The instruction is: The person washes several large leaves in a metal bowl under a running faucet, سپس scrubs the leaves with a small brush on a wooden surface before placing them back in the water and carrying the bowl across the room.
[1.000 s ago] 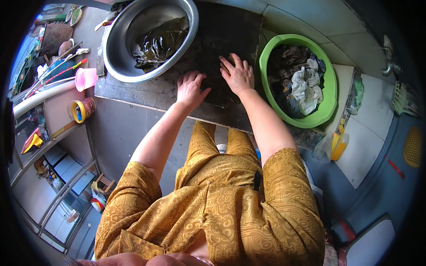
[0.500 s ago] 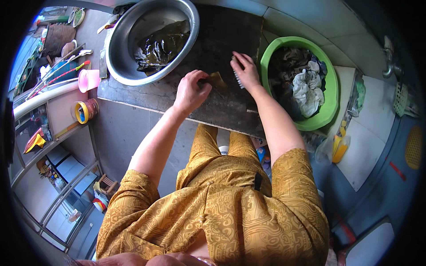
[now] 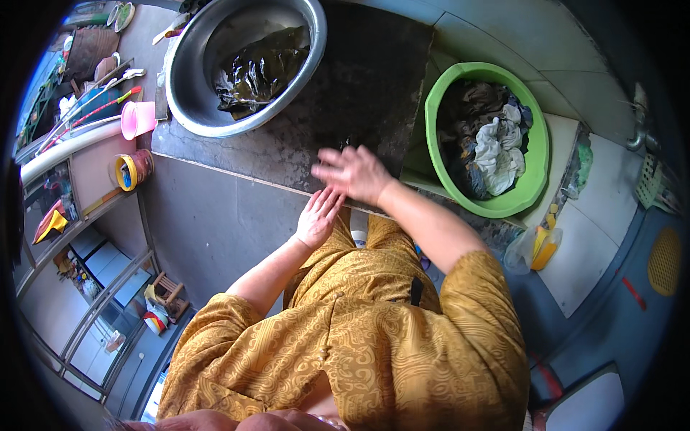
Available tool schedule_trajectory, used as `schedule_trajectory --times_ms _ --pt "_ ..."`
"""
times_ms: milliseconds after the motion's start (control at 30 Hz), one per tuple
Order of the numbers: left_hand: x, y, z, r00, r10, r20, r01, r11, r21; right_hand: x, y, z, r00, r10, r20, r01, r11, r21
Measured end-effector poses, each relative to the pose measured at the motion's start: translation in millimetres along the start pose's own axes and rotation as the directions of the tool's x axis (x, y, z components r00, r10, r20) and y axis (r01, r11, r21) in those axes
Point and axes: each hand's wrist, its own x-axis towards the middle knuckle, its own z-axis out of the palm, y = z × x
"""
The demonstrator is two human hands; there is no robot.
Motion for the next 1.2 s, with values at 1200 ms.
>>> schedule_trajectory --times_ms 1200 --pt "67 -35 -220 0.725 -0.599 -0.341 -0.120 0.377 -0.918 66 97 -13 0.642 0.618 -0.454 -0.728 0.676 -0.110"
